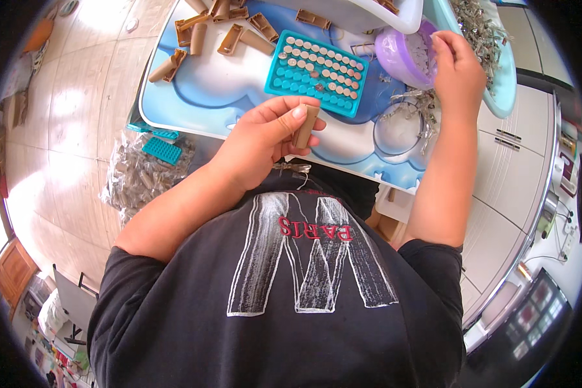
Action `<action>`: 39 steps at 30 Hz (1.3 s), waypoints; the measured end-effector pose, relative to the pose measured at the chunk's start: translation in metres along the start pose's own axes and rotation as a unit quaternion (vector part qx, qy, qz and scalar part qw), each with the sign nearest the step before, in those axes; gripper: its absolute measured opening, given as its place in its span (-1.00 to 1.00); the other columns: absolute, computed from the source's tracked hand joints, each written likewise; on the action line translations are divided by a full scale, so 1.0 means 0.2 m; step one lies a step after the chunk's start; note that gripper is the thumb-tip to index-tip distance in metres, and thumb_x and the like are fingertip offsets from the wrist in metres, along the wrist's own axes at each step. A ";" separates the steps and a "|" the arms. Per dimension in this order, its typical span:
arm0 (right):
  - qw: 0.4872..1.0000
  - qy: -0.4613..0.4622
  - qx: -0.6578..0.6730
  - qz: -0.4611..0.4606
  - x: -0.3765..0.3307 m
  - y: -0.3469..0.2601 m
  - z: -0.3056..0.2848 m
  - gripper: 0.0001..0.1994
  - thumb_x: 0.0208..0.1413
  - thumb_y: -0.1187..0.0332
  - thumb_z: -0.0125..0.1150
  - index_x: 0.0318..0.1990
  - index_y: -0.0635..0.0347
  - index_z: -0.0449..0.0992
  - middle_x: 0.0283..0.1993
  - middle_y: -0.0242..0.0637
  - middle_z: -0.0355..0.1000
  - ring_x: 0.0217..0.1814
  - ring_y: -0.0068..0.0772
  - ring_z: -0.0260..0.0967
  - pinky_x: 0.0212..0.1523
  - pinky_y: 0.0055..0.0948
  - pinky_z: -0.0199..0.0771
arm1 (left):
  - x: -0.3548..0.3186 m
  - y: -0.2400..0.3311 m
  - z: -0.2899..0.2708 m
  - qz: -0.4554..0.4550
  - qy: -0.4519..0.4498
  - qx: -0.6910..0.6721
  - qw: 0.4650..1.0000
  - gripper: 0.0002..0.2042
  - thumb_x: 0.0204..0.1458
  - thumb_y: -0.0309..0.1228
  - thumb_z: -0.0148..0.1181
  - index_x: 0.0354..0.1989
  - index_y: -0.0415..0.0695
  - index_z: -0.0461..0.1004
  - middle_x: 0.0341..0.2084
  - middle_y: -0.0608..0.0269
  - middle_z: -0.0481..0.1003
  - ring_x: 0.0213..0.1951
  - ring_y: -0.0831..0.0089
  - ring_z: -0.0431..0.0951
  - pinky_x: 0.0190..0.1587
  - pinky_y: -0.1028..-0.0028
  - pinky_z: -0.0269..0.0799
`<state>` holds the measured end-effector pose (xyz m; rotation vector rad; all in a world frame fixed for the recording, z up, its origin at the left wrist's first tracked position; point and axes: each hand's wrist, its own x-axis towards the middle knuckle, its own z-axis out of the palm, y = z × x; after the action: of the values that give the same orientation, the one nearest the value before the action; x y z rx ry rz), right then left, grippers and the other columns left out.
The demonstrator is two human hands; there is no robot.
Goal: The person assembles small plastic components by hand, inserting rubber stoppers into plastic tubes at a workstation.
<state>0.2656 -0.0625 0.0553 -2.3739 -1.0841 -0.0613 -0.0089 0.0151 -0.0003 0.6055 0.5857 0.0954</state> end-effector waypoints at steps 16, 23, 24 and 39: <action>0.951 -0.022 0.256 -0.175 -0.69 -0.31 0.23 -0.72 -0.08 0.65 0.26 -0.18 0.29 0.40 -0.40 -0.24 0.46 -0.39 -0.50 0.42 -0.31 -0.56 0.42 | 0.06 -0.09 -0.06 0.005 -0.077 -0.101 0.992 -0.72 0.17 -0.27 -0.01 -0.08 -0.22 0.38 -0.27 0.22 0.51 -0.21 0.48 0.51 -0.13 0.53 0.39; 0.942 -0.001 0.235 -0.241 -0.67 -0.29 0.26 -0.73 -0.13 0.67 0.26 -0.23 0.28 0.41 -0.40 -0.21 0.46 -0.41 -0.39 0.45 -0.35 -0.50 0.44 | 0.02 -0.02 0.05 -0.035 -0.007 -0.086 0.996 -0.66 0.16 -0.18 -0.02 -0.57 -0.17 0.36 -0.42 0.28 0.44 -0.39 0.55 0.40 -0.29 0.56 0.31; 0.942 -0.010 0.241 -0.234 -0.67 -0.28 0.26 -0.73 -0.14 0.67 0.27 -0.24 0.28 0.41 -0.39 -0.20 0.46 -0.42 -0.37 0.45 -0.36 -0.50 0.44 | 0.02 0.01 0.07 -0.058 0.074 -0.079 0.992 -0.62 0.15 -0.16 -0.01 -0.64 -0.14 0.31 -0.45 0.29 0.42 -0.42 0.56 0.37 -0.32 0.56 0.29; 0.933 -0.118 0.331 -0.084 -0.67 -0.27 0.25 -0.80 -0.14 0.55 0.34 -0.38 0.25 0.41 -0.48 -0.27 0.46 -0.48 -0.47 0.43 -0.48 -0.54 0.41 | 0.03 -0.05 0.00 -0.037 -0.014 -0.054 0.998 -0.67 0.13 -0.24 0.05 -0.07 -0.26 0.42 -0.41 0.25 0.46 -0.33 0.50 0.46 -0.22 0.52 0.40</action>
<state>0.1285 -0.1022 0.0034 -1.7050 -1.1824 0.4699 -0.0048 0.0086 -0.0091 0.4782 0.5715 0.0489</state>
